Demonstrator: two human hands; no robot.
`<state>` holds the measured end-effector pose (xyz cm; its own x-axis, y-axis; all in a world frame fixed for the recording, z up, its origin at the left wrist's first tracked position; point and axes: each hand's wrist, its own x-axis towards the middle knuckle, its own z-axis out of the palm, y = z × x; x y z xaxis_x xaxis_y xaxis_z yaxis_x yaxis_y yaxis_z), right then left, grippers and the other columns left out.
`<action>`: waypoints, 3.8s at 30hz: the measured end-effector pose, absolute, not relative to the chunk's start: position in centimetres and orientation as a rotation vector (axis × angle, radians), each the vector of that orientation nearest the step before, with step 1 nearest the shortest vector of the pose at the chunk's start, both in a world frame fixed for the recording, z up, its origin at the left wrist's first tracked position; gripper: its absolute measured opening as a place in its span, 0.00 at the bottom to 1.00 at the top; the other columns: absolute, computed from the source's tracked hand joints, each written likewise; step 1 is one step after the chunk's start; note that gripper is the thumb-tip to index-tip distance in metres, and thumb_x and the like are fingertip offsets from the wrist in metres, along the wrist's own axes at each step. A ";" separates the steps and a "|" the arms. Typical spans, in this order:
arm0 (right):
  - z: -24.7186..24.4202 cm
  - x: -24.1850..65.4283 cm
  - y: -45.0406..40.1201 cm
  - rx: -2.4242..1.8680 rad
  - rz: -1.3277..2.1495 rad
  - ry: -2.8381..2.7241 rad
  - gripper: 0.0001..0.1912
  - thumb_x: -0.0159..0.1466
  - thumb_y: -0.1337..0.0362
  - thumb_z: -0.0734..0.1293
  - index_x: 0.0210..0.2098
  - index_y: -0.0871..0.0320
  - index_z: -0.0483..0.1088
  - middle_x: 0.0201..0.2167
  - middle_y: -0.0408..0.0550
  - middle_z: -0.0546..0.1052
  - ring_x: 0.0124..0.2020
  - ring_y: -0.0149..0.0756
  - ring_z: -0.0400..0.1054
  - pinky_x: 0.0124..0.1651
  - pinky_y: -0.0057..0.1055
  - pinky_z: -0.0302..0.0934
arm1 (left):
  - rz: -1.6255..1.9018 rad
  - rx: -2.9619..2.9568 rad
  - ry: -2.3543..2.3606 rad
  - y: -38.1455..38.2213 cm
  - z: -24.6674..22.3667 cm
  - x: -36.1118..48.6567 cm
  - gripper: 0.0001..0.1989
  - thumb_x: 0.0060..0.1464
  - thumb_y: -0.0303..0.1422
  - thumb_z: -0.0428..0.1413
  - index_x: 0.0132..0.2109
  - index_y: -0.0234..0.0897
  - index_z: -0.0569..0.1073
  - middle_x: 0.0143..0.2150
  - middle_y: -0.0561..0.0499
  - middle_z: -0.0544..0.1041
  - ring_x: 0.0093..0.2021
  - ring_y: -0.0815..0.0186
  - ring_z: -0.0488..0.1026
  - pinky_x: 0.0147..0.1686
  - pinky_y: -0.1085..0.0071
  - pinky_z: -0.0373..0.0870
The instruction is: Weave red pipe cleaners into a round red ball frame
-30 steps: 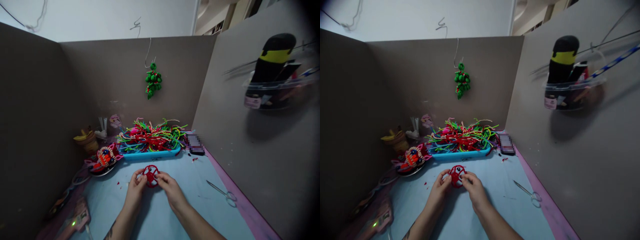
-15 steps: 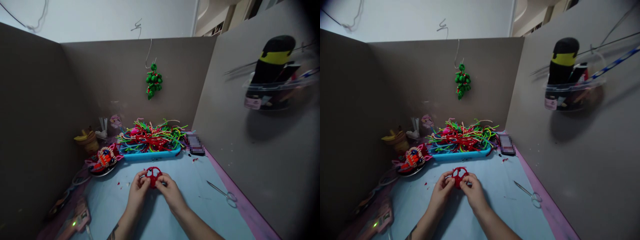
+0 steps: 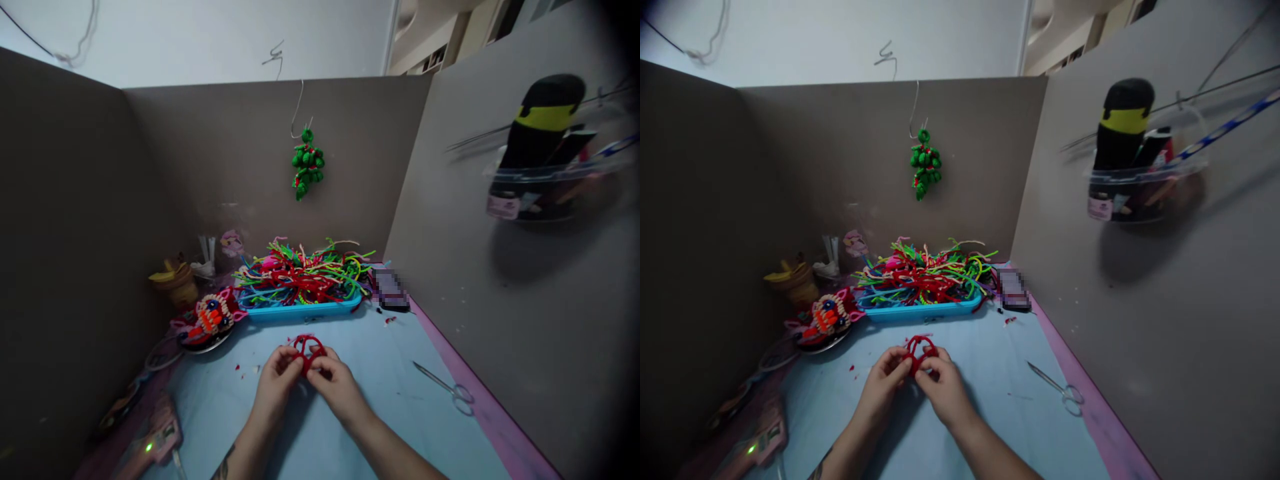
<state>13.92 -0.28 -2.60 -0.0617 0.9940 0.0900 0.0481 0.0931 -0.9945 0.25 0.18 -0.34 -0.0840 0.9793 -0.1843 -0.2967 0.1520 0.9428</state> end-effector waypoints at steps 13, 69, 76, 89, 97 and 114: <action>-1.9 13.8 -0.6 -1.162 1.136 -1.345 0.07 0.56 0.63 0.68 0.22 0.57 0.73 0.44 0.51 0.72 0.53 0.44 0.66 0.55 0.35 0.57 | 1.293 0.895 1.094 0.6 -1.2 -0.1 0.15 0.39 0.36 0.68 0.30 0.34 0.72 0.24 0.55 0.74 0.25 0.71 0.67 0.29 0.75 0.62; -3.0 14.1 0.4 -1.058 1.251 -0.831 0.20 0.54 0.46 0.70 0.23 0.57 0.69 0.30 0.46 0.72 0.34 0.38 0.66 0.40 0.32 0.61 | 1.379 0.903 1.217 -0.2 0.8 0.5 0.30 0.36 0.45 0.68 0.46 0.35 0.75 0.38 0.43 0.81 0.29 0.64 0.74 0.26 0.72 0.67; -1.7 13.8 0.0 -0.960 1.490 -0.662 0.21 0.48 0.46 0.73 0.28 0.57 0.70 0.27 0.45 0.76 0.29 0.36 0.67 0.35 0.30 0.60 | 1.385 1.119 1.249 -0.3 -1.0 0.8 0.12 0.43 0.39 0.65 0.32 0.37 0.75 0.28 0.51 0.77 0.27 0.66 0.72 0.28 0.73 0.66; -2.0 13.6 -0.9 -1.052 1.317 -1.325 0.16 0.59 0.53 0.68 0.37 0.57 0.80 0.38 0.51 0.78 0.46 0.46 0.67 0.54 0.42 0.58 | 1.273 0.865 1.094 0.1 0.0 0.4 0.25 0.35 0.39 0.69 0.42 0.36 0.75 0.35 0.43 0.83 0.37 0.57 0.79 0.39 0.66 0.72; -1.4 13.3 -1.3 -1.176 1.125 -1.473 0.09 0.60 0.63 0.65 0.31 0.53 0.79 0.40 0.51 0.76 0.46 0.45 0.67 0.53 0.41 0.61 | 1.266 0.875 1.120 0.0 0.6 0.3 0.25 0.37 0.41 0.69 0.42 0.36 0.74 0.31 0.45 0.83 0.34 0.59 0.79 0.35 0.68 0.71; -2.5 15.3 0.4 -1.325 0.902 -1.303 0.08 0.58 0.60 0.67 0.32 0.54 0.77 0.52 0.55 0.71 0.55 0.48 0.65 0.49 0.37 0.64 | 1.371 0.747 1.158 0.7 0.0 -0.4 0.23 0.31 0.39 0.71 0.39 0.36 0.81 0.41 0.42 0.82 0.44 0.52 0.75 0.44 0.63 0.70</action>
<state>15.28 0.42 -2.54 0.1319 0.9810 0.1420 0.2129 0.1118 -0.9707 -0.38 0.75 0.01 -0.1627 0.9693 -0.1846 -0.3444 0.1195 0.9312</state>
